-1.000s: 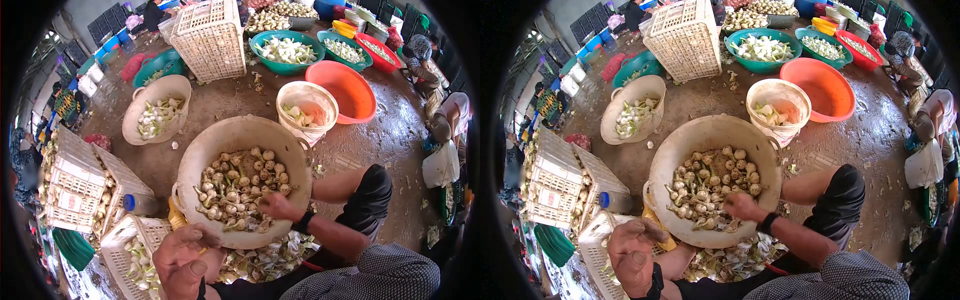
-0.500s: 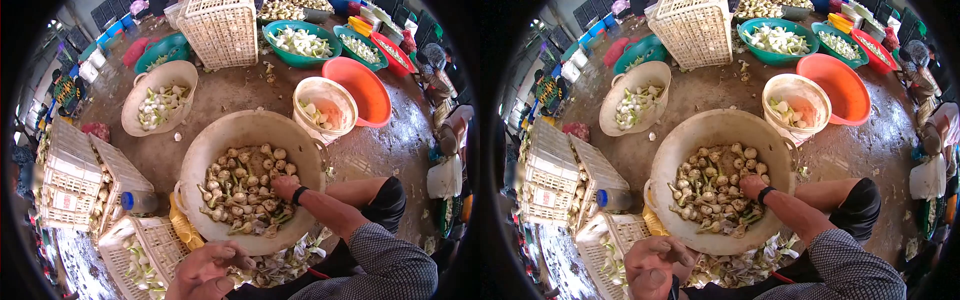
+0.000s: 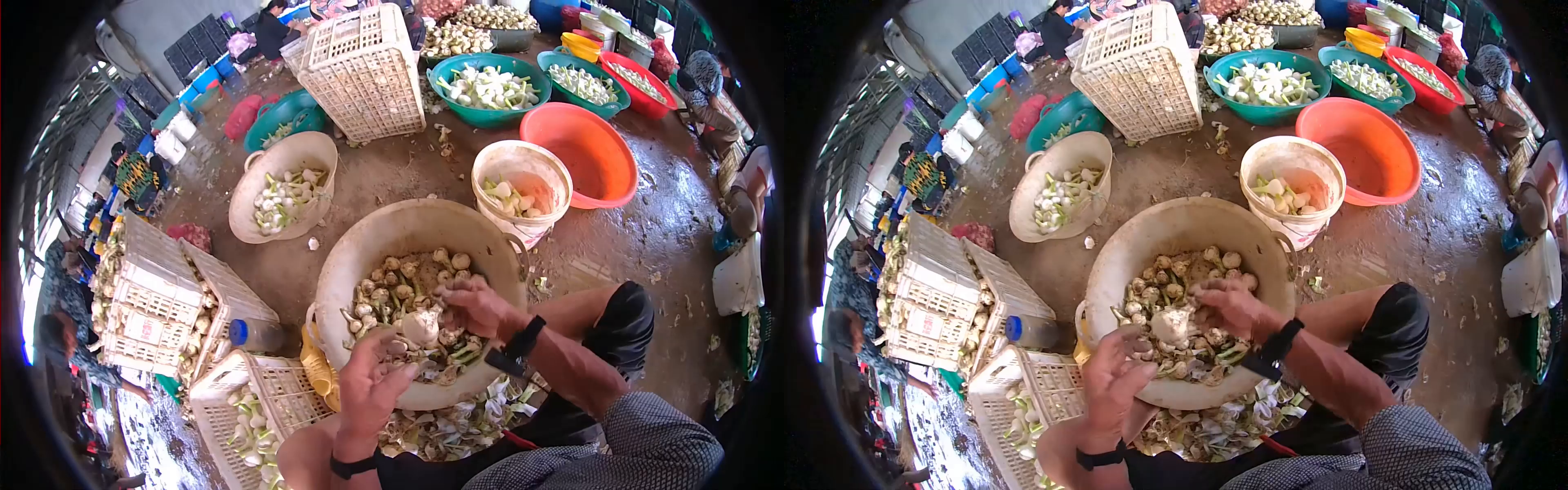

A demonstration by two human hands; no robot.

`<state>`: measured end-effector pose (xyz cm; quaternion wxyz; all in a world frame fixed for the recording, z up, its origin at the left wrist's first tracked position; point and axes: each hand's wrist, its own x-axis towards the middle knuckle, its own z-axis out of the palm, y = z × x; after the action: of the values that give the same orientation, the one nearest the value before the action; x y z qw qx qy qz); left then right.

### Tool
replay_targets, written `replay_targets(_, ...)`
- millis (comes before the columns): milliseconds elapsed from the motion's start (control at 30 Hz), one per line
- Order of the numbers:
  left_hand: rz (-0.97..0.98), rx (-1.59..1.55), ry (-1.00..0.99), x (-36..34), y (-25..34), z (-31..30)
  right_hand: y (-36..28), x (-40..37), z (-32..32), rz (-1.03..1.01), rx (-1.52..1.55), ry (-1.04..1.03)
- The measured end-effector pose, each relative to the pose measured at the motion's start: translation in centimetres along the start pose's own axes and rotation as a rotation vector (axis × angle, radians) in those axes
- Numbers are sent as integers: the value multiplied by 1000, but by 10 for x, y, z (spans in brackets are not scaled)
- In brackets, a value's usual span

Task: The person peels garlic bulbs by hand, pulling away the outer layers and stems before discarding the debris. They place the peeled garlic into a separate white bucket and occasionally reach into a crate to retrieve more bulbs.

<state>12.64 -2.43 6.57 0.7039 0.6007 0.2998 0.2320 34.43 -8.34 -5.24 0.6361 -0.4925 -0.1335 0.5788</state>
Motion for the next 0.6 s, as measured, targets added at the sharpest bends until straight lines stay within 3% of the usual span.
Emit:
replay_targets(67,-19,55,-44,-1,1,0,5,-22,18,70,399,-138)
replay_targets(233,-97,-62,-112,-7,-15,-2,44,-42,31,124,471,-257)
replay_targets(300,-126,-108,-165,-9,-17,-4,41,-50,37,93,216,-150)
replay_targets(333,-121,-89,-142,-9,-16,-3,40,-52,34,-33,-49,-104)
replay_targets(433,-92,-62,-105,-7,-18,-4,28,-56,27,-185,-281,-43)
replay_targets(500,-77,-53,-89,-6,-19,-6,18,-61,24,-156,-205,-133)
replay_targets(600,-68,78,-63,-4,-21,-8,-6,-74,27,-138,-438,-327)
